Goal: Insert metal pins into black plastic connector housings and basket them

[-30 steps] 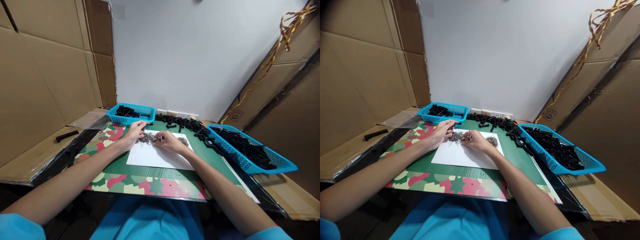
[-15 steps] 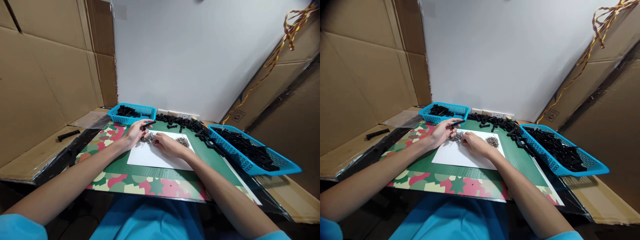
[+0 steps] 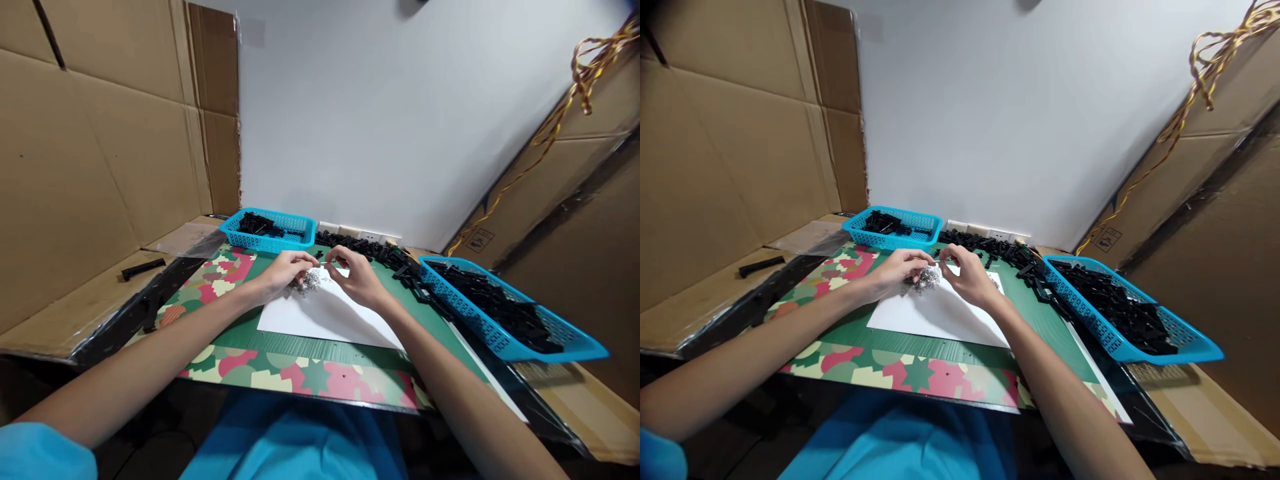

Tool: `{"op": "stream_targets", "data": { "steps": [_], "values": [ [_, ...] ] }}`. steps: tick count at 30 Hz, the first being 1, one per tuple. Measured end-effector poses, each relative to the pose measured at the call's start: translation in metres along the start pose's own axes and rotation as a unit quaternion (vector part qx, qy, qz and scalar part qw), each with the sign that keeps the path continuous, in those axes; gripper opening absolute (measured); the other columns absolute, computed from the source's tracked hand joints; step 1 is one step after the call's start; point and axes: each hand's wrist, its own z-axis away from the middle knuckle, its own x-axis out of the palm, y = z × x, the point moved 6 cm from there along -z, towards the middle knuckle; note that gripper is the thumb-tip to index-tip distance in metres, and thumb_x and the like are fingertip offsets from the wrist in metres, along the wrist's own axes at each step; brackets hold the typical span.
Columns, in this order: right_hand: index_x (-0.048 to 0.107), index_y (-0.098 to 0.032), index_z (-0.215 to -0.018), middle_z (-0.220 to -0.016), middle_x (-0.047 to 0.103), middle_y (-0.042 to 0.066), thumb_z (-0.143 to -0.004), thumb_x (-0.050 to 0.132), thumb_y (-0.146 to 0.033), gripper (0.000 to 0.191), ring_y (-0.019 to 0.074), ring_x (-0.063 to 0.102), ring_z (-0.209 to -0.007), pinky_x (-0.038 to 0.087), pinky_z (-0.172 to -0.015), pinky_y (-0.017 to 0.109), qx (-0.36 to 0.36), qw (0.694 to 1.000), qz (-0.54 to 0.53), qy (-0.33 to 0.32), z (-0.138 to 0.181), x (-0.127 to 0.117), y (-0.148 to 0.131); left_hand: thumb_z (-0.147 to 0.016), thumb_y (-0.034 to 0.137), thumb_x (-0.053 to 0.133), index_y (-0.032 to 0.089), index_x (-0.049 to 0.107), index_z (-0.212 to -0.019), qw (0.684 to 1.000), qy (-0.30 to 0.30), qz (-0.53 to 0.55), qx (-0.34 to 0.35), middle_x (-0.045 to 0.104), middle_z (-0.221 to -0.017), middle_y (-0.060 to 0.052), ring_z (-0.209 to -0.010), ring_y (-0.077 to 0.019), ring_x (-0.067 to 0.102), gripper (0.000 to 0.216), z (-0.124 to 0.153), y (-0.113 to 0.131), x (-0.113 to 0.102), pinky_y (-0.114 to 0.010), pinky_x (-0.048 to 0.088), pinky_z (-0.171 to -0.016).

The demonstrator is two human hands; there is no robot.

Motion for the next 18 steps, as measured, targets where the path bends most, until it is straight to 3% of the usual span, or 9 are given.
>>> {"op": "stream_targets", "data": {
  "steps": [4,7,10,13,18],
  "values": [
    [0.065,-0.019,-0.099,-0.097,0.068,0.004,-0.096,0.061,-0.021,0.005,0.0165,0.055,-0.084,0.04,-0.077,0.028,0.001,1.0,0.011,0.0,0.0,0.0,0.001,-0.09,0.031,0.068,0.013,0.076,-0.099,0.999,-0.003,-0.041,0.023,0.056,-0.061,-0.001,-0.056,-0.0138,0.05,0.021,-0.001,-0.001,0.005,-0.027,0.04,-0.055],
    [0.068,-0.019,-0.095,-0.093,0.07,0.003,-0.095,0.062,-0.019,0.006,0.0155,0.056,-0.08,0.039,-0.073,0.027,0.019,0.998,0.008,-0.06,0.001,0.006,0.008,-0.092,0.031,0.066,0.014,0.075,-0.097,0.998,0.021,-0.039,0.041,0.056,-0.063,-0.001,-0.055,-0.0129,0.05,0.02,-0.004,-0.001,0.0,-0.026,0.039,-0.054],
    [0.073,-0.018,-0.091,-0.087,0.071,0.003,-0.091,0.066,-0.019,0.007,0.0147,0.057,-0.076,0.038,-0.069,0.026,0.051,0.989,0.014,-0.139,0.004,0.016,0.021,-0.094,0.031,0.064,0.014,0.074,-0.098,0.997,0.047,-0.016,0.06,0.065,-0.081,-0.005,-0.06,-0.0123,0.053,0.02,-0.007,0.0,-0.009,-0.027,0.044,-0.056],
    [0.077,-0.016,-0.091,-0.081,0.071,0.004,-0.091,0.073,-0.028,0.013,0.0136,0.055,-0.068,0.036,-0.062,0.026,0.09,0.976,0.011,-0.198,0.007,0.026,0.034,-0.096,0.032,0.065,0.015,0.074,-0.101,0.995,0.064,-0.013,0.073,0.067,-0.095,-0.008,-0.065,-0.0124,0.057,0.02,-0.007,0.0,-0.015,-0.027,0.047,-0.06],
    [0.08,-0.016,-0.091,-0.078,0.072,0.004,-0.087,0.08,-0.046,0.031,0.0142,0.056,-0.067,0.036,-0.059,0.027,0.124,0.97,-0.015,-0.207,0.011,0.037,0.048,-0.098,0.038,0.066,0.016,0.078,-0.104,0.995,0.049,-0.048,0.079,0.062,-0.077,-0.002,-0.063,-0.0131,0.059,0.025,-0.006,0.0,-0.014,-0.028,0.045,-0.064]
  ]
}}
